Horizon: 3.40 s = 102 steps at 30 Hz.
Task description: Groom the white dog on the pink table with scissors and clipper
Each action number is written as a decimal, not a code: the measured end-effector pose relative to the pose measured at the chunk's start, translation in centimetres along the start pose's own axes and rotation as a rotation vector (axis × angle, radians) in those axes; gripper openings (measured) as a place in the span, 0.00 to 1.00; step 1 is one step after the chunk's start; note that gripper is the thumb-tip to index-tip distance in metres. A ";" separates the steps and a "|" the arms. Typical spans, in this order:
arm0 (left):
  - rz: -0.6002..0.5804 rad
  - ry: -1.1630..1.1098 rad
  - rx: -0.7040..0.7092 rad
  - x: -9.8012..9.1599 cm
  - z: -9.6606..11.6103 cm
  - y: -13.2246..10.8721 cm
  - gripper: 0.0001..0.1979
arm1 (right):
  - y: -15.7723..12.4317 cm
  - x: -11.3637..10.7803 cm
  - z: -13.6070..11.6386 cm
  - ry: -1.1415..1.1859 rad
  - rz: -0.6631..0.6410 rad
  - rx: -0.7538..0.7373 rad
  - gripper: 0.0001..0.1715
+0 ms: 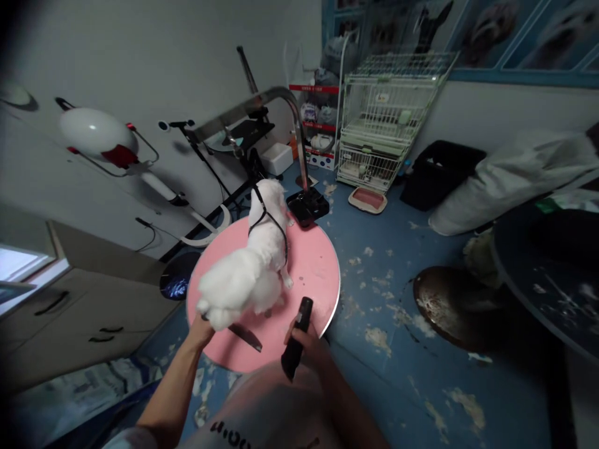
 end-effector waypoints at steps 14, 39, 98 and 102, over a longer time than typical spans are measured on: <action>-0.117 -0.044 0.253 -1.8 8.4 1.2 0.15 | 8.1 2.3 -8.3 0.309 0.795 -0.360 0.25; -0.003 -0.093 0.345 1.7 16.6 3.7 0.16 | 11.3 6.8 -9.9 -0.302 0.384 -0.855 0.23; 0.042 -0.114 0.383 3.3 19.6 5.8 0.15 | 14.6 5.2 -4.7 -0.207 0.382 -0.727 0.28; 0.041 -0.123 0.361 3.5 19.2 6.1 0.16 | 14.8 5.0 -3.2 -0.389 0.354 -0.746 0.25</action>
Point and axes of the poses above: each hand's wrist, its own y-axis towards the middle knuckle, its own x-axis out of the palm, z = x × y, the point moved 2 cm from there along y, towards the middle knuckle, and after that the axes turned 7 degrees about y, right-handed, at the moved point
